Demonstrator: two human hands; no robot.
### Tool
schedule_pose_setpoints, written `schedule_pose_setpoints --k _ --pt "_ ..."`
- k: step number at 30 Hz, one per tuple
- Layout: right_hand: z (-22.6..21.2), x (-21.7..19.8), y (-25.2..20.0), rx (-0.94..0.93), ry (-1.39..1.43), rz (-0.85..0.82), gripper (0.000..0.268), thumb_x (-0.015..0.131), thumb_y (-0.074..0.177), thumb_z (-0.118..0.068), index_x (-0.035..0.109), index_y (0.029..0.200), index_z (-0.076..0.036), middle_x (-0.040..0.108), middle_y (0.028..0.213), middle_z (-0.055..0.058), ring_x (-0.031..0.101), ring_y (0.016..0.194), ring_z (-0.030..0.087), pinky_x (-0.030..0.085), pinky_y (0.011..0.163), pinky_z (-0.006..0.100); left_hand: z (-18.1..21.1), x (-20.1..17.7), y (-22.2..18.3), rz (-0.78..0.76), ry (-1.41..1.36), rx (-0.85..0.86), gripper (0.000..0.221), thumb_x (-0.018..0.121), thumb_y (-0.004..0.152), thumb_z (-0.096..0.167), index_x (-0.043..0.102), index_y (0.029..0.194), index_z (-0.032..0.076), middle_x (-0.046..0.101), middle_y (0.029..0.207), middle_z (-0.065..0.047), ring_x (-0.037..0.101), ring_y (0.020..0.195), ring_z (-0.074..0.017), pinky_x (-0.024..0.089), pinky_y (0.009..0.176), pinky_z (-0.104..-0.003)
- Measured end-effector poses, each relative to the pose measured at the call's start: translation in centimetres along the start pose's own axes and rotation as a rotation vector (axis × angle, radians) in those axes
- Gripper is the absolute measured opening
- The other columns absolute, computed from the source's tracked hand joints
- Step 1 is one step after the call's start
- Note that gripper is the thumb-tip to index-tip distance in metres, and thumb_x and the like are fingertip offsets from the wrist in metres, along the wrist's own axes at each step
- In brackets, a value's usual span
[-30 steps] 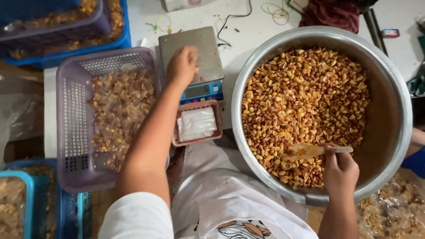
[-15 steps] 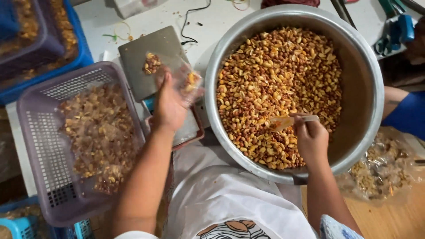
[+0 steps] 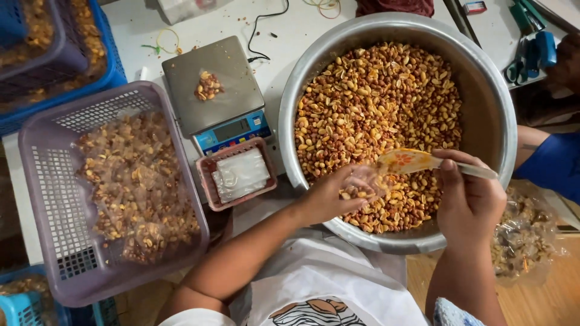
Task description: Scooping roasted peanuts from a large bowl into small plastic bags and placing them in a basket.
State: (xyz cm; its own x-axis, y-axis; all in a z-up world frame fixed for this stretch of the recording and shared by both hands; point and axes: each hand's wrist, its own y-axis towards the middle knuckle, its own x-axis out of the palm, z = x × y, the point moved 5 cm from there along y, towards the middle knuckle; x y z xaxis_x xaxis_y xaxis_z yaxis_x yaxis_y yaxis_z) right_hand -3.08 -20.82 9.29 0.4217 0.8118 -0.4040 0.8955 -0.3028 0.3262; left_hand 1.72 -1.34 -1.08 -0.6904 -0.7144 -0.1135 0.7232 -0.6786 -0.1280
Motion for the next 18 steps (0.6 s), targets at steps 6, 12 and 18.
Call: schedule_pose_setpoints --k 6,12,18 --pt "0.6 0.0 -0.2 -0.031 0.022 0.048 0.021 0.055 0.121 -0.003 0.068 0.123 0.012 0.061 0.087 0.013 0.054 0.073 0.014 0.042 0.067 0.024 -0.4 0.0 0.1 0.029 -0.063 -0.010 0.062 0.072 0.085 0.027 0.046 0.141 0.017 0.054 0.144 -0.015 0.067 0.118 -0.0302 0.065 0.083 -0.037" --pt "6.0 -0.8 -0.1 0.078 0.044 0.090 0.016 0.056 0.126 -0.007 0.069 0.126 0.003 0.063 0.096 0.008 0.051 0.073 0.008 0.040 0.067 0.022 -1.1 -3.7 -1.0 -0.004 -0.579 0.284 0.026 0.064 0.100 0.018 0.063 0.127 0.020 0.050 0.139 -0.009 0.064 0.117 -0.0236 0.065 0.080 -0.031" --pt "12.5 0.8 -1.3 0.417 -0.585 -0.157 0.030 0.054 0.110 -0.018 0.078 0.124 -0.008 0.073 0.104 0.016 0.062 0.084 0.031 0.046 0.069 0.047 -4.6 -19.1 -5.6 0.848 0.270 0.430 0.014 0.056 0.106 0.014 0.070 0.110 0.012 0.068 0.112 -0.005 0.067 0.100 -0.0220 0.057 0.087 -0.036"
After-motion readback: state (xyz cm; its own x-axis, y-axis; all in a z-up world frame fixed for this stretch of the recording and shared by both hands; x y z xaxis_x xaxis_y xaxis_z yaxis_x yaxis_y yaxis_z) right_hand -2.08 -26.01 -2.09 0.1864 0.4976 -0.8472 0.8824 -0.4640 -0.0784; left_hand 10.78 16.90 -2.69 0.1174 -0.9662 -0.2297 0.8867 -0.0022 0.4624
